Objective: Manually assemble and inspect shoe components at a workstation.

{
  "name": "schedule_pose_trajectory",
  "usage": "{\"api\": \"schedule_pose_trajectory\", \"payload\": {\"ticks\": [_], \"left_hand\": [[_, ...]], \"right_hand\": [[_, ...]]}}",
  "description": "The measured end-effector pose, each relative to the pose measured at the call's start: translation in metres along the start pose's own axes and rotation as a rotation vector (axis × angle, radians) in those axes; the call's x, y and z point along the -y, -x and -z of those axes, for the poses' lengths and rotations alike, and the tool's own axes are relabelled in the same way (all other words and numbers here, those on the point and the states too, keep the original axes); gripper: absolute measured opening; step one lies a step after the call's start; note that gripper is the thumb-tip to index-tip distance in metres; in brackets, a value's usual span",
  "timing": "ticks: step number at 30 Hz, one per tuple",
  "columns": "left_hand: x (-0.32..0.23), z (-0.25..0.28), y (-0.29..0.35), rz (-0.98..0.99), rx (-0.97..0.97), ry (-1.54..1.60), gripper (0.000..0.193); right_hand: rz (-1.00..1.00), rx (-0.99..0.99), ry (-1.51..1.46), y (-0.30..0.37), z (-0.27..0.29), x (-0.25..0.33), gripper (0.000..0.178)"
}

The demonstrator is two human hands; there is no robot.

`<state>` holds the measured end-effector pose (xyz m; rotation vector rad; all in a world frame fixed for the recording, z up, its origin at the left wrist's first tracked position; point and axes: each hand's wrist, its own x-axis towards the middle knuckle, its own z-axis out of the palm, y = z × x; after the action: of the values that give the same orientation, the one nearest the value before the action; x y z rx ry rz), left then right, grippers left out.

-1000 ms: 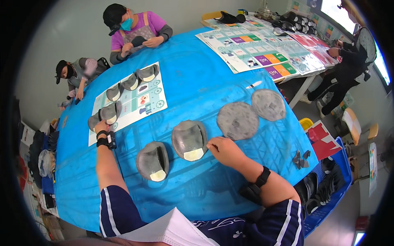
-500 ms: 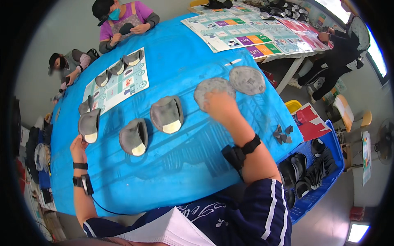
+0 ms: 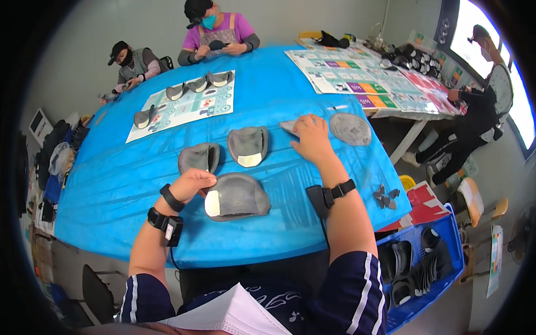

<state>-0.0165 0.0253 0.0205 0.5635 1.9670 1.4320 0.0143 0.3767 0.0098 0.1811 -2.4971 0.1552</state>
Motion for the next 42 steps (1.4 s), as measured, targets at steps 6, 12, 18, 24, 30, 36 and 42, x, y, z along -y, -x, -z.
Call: {"api": "schedule_pose_trajectory", "payload": {"ticks": [6, 12, 18, 24, 30, 36, 42], "left_hand": [[0.035, 0.003, 0.008, 0.025, 0.015, 0.101, 0.031], [0.008, -0.005, 0.007, -0.511, -0.401, -0.639, 0.027], [-0.006, -0.01, 0.02, -1.132, -0.779, -0.835, 0.046], [0.005, -0.01, 0.024, -1.535, -1.021, -0.936, 0.067], [-0.006, 0.002, 0.027, -1.451, -0.935, -0.759, 0.057], [0.003, -0.012, 0.016, -0.862, -0.371, -0.613, 0.025], [0.009, -0.026, 0.003, -0.65, -0.228, -0.618, 0.027]], "right_hand": [[0.0, -0.515, -0.165, -0.023, 0.024, 0.017, 0.014], [0.084, -0.652, -0.14, -0.024, 0.044, 0.048, 0.013], [0.089, -0.6, -0.391, -0.017, 0.079, 0.113, 0.015], [0.126, -0.453, -0.567, -0.041, 0.105, 0.168, 0.013], [0.109, -0.537, -0.567, -0.057, 0.114, 0.163, 0.015], [-0.096, -0.521, -0.65, -0.041, 0.109, 0.128, 0.018], [-0.207, -0.489, -0.575, -0.013, 0.11, 0.111, 0.021]]}}
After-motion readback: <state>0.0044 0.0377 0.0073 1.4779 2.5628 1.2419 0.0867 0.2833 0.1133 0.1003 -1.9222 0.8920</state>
